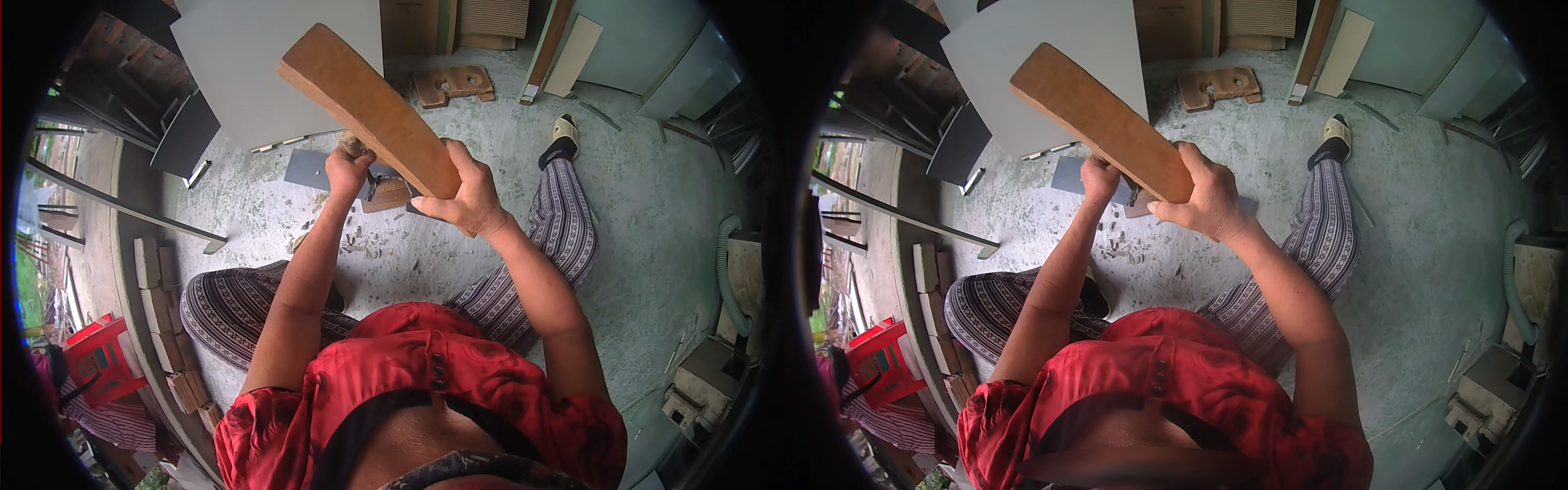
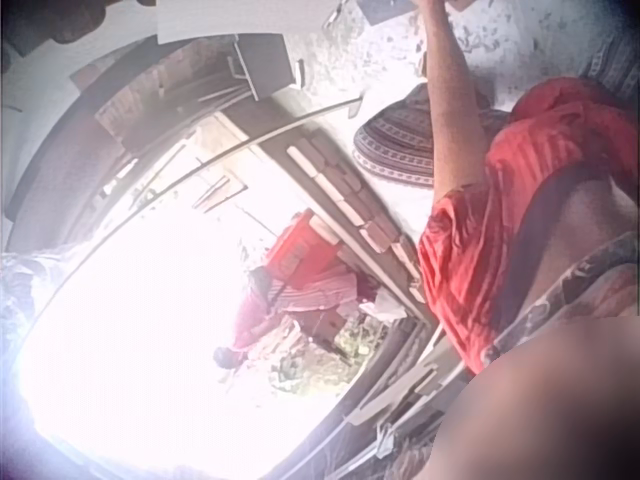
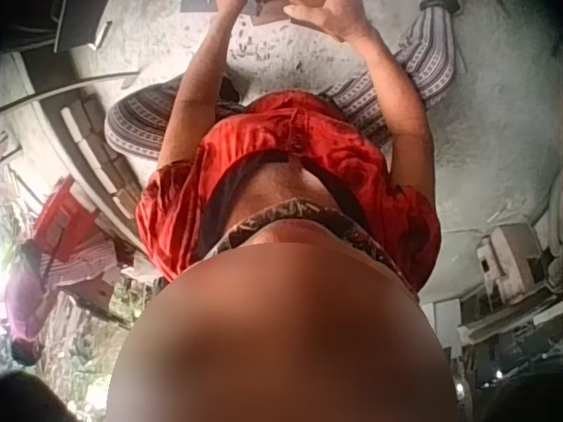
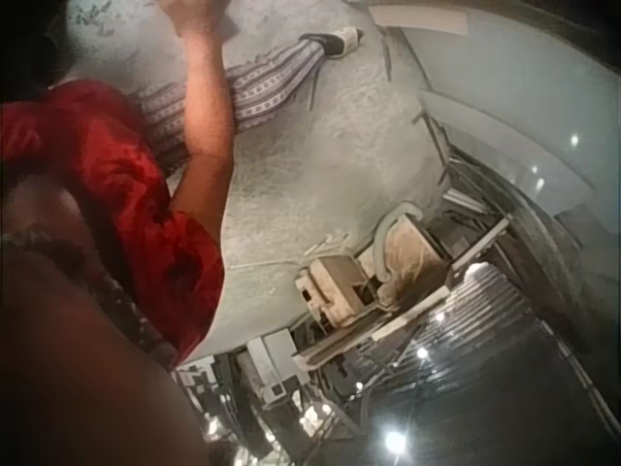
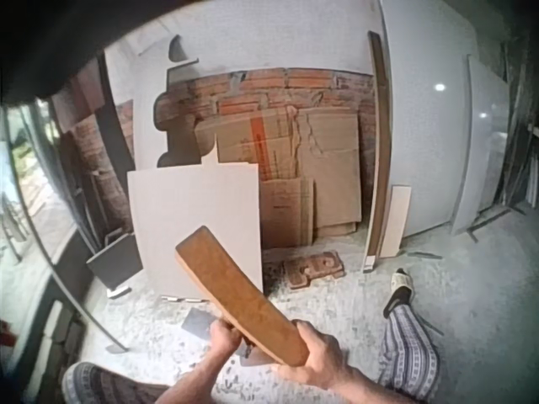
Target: Hammering a chisel into a wood block to carve or shape it.
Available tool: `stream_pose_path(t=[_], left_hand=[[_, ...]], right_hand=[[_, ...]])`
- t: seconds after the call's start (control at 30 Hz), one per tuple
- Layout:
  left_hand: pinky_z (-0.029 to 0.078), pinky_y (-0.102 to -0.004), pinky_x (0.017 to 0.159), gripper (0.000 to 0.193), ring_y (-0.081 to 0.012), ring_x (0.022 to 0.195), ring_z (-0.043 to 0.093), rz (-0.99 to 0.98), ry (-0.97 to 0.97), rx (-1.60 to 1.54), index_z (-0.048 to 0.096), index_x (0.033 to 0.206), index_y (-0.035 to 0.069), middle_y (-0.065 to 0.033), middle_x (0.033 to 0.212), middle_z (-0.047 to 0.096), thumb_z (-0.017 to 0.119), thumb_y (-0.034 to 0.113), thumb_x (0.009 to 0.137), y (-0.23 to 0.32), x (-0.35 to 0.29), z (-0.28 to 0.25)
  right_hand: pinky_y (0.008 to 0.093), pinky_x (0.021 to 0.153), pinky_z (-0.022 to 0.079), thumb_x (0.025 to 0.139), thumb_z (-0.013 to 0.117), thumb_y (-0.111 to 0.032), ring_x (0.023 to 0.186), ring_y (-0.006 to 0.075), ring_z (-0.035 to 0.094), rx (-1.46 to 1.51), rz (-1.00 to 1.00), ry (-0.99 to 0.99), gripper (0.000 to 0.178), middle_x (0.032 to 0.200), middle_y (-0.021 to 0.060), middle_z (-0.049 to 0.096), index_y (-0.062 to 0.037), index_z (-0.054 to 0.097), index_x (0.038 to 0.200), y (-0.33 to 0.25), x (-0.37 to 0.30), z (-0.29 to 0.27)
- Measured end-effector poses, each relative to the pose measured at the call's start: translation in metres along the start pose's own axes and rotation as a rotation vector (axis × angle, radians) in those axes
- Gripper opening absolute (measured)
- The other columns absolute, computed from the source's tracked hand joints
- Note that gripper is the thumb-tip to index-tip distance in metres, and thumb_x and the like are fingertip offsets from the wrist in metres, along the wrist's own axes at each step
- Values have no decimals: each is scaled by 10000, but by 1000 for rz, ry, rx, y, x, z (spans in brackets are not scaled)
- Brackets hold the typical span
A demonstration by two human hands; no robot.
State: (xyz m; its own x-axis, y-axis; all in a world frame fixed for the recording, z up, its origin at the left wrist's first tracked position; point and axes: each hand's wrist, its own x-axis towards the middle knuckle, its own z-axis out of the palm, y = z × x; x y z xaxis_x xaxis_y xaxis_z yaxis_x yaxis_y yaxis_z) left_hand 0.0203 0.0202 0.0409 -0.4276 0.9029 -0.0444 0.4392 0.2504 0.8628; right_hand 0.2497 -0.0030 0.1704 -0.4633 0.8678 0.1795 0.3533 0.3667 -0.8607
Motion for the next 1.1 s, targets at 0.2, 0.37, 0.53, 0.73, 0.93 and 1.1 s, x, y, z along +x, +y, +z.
stream_pose_path(t=[0.2,0.37,0.53,0.73,0.93,1.1], left_hand=[[514,-348,769,296,-228,843,688,67,24,136,679,939,34,-115,868,710,761,175,692,10,-4,2],[509,-381,755,268,-328,843,657,75,4,201,671,918,52,-175,853,678,734,202,705,5,-2,5],[505,-376,773,305,-286,847,671,62,-18,-32,662,929,63,-134,855,693,752,214,680,-3,-5,12],[502,-383,779,338,-309,855,660,42,-22,62,653,946,53,-157,868,683,756,225,674,8,-6,11],[495,-391,794,336,-326,889,651,61,-63,168,655,958,61,-162,899,681,760,218,680,12,-6,14],[498,-369,807,340,-275,882,667,8,-39,53,660,970,74,-127,905,696,760,214,677,-3,1,3]], right_hand=[[344,767,494,624,774,-259,840,236,623,134,-244,128,673,979,142,618,-2,468,1166,-11,1,6],[417,718,495,588,736,-312,824,375,632,-351,226,-224,635,858,222,623,-14,462,1077,21,14,19],[421,758,500,604,724,-272,840,364,642,-81,177,-115,597,870,200,637,5,468,1066,4,10,14],[353,720,509,637,750,-240,799,283,655,268,-275,287,585,864,171,631,-5,450,1081,-14,8,17],[377,737,490,617,716,-309,801,308,628,-211,250,-190,566,859,181,625,-6,459,1019,23,13,19],[339,729,500,636,757,-261,803,211,635,293,-159,179,558,860,143,624,-11,465,1040,-38,18,0]])
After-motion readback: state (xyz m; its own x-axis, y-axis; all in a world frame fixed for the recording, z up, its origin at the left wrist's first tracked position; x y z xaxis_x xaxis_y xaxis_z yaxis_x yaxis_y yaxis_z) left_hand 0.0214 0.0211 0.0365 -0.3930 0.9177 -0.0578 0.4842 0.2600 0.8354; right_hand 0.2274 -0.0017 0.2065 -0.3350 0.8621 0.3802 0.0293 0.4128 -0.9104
